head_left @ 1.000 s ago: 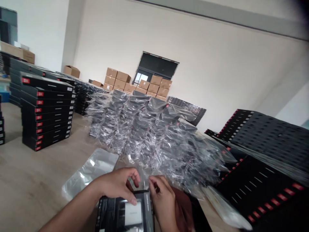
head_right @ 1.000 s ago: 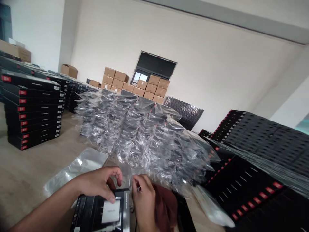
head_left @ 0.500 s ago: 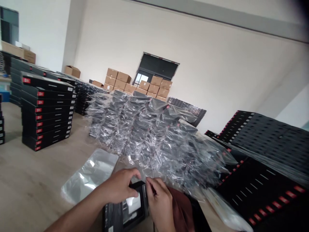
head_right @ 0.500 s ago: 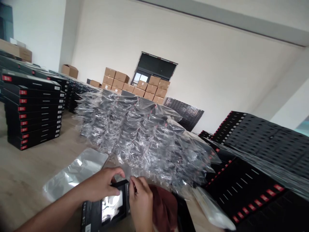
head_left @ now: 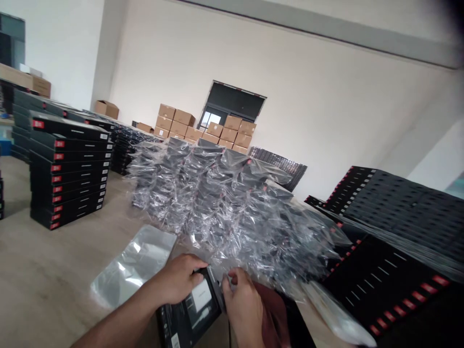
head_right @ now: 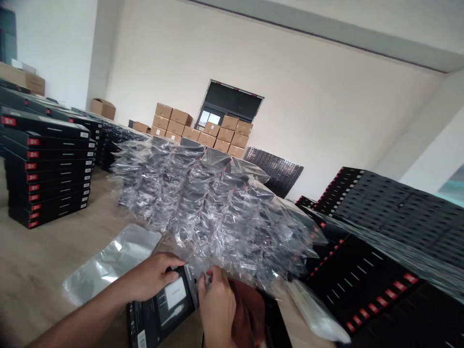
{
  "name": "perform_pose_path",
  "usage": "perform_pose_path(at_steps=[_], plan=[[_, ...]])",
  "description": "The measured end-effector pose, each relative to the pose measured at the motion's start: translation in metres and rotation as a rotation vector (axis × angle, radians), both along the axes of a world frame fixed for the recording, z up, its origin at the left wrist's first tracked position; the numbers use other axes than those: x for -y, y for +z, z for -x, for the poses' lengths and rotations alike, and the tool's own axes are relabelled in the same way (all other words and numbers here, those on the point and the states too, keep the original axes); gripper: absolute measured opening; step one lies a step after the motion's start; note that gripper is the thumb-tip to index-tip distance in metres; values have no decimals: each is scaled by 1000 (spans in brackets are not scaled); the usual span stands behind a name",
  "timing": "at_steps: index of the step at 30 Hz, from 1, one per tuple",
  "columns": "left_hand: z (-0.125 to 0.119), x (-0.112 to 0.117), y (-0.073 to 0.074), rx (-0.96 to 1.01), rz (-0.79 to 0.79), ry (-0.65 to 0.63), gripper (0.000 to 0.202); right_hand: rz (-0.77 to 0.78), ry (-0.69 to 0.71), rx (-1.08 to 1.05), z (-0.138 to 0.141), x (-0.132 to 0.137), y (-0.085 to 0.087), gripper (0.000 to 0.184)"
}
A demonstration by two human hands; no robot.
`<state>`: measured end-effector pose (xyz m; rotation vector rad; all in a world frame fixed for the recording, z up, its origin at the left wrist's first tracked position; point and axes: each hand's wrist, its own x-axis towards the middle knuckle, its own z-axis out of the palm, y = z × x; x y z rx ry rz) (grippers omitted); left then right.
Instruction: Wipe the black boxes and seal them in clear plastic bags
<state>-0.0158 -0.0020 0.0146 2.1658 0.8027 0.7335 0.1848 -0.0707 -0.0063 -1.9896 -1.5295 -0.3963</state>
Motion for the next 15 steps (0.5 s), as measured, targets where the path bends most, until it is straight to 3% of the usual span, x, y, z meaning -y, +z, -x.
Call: perform_pose_path(at_steps=[3,6,8,12,15], plan=[[1,-2,1,18,27,30,42,135,51,-317,-10,-4,-5,25],[4,-3,4,58,61,41,42,151,216,-645,-13,-8,-12,33],[4,-4,5,84,72,55,42,144,246,-791,-12,-10,-13,33],[3,-8,3,135,64,106,44,-3,230,-979,-4,-9,-3,37],[1,-9,2,182,62,104,44,-143,240,-931,-1,-8,6,39]])
